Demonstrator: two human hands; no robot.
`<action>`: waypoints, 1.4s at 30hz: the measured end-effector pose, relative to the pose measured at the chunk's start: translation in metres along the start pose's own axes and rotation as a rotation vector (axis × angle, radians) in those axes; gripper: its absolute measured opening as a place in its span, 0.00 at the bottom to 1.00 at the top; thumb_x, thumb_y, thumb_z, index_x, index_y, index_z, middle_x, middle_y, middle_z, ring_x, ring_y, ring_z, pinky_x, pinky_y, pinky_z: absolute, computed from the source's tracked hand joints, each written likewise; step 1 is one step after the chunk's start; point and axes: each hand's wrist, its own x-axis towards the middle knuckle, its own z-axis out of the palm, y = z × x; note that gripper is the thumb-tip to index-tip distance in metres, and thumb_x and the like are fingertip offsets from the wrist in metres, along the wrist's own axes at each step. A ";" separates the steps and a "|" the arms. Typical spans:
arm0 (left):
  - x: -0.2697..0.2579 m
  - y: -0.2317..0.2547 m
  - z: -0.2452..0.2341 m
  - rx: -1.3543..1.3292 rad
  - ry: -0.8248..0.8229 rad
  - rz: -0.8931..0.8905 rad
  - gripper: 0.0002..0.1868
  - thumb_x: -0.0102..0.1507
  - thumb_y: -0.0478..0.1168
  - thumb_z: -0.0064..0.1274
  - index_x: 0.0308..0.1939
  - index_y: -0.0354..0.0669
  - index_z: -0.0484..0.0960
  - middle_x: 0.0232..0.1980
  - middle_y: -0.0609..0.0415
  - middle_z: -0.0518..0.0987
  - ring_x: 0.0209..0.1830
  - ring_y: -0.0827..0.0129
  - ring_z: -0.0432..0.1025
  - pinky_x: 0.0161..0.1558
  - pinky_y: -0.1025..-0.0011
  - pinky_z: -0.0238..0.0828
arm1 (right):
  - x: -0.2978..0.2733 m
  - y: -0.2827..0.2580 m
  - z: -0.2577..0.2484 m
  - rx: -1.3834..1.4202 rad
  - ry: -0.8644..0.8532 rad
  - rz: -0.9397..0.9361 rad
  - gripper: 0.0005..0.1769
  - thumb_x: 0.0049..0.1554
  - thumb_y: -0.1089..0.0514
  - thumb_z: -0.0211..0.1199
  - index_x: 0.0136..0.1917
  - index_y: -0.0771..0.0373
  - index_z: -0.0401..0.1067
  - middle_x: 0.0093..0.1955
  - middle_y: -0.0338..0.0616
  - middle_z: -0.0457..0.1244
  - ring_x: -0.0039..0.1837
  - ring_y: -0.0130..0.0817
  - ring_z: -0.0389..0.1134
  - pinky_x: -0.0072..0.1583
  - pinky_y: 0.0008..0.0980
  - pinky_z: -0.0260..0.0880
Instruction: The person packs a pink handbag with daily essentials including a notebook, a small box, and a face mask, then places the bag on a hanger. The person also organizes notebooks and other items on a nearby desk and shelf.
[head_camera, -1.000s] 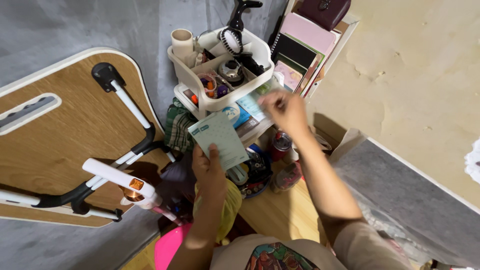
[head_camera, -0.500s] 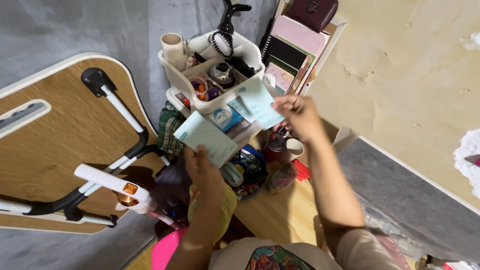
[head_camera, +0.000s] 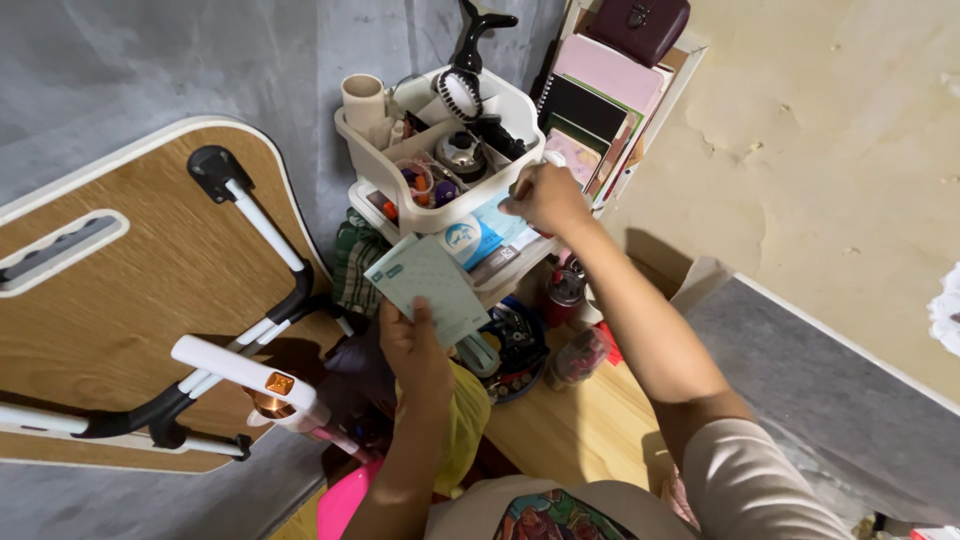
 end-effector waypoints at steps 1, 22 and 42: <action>0.000 0.000 0.000 0.052 0.002 0.008 0.17 0.73 0.36 0.48 0.64 0.31 0.72 0.54 0.50 0.81 0.47 0.74 0.75 0.48 0.73 0.74 | -0.005 -0.006 0.003 -0.074 0.082 -0.055 0.15 0.46 0.54 0.80 0.36 0.64 0.76 0.35 0.45 0.70 0.34 0.29 0.68 0.41 0.35 0.71; -0.004 0.007 0.016 -0.031 0.018 0.033 0.20 0.72 0.36 0.51 0.66 0.33 0.68 0.56 0.51 0.79 0.51 0.74 0.74 0.52 0.73 0.74 | -0.120 0.020 0.001 0.556 -0.065 0.000 0.06 0.61 0.59 0.61 0.51 0.59 0.77 0.38 0.34 0.72 0.29 0.19 0.68 0.34 0.20 0.71; -0.005 0.031 -0.006 0.044 0.013 0.018 0.17 0.71 0.33 0.50 0.64 0.35 0.69 0.57 0.53 0.78 0.54 0.75 0.72 0.57 0.74 0.70 | 0.026 0.025 0.000 0.243 -0.265 0.160 0.09 0.55 0.59 0.70 0.45 0.68 0.78 0.34 0.46 0.69 0.29 0.24 0.65 0.31 0.26 0.65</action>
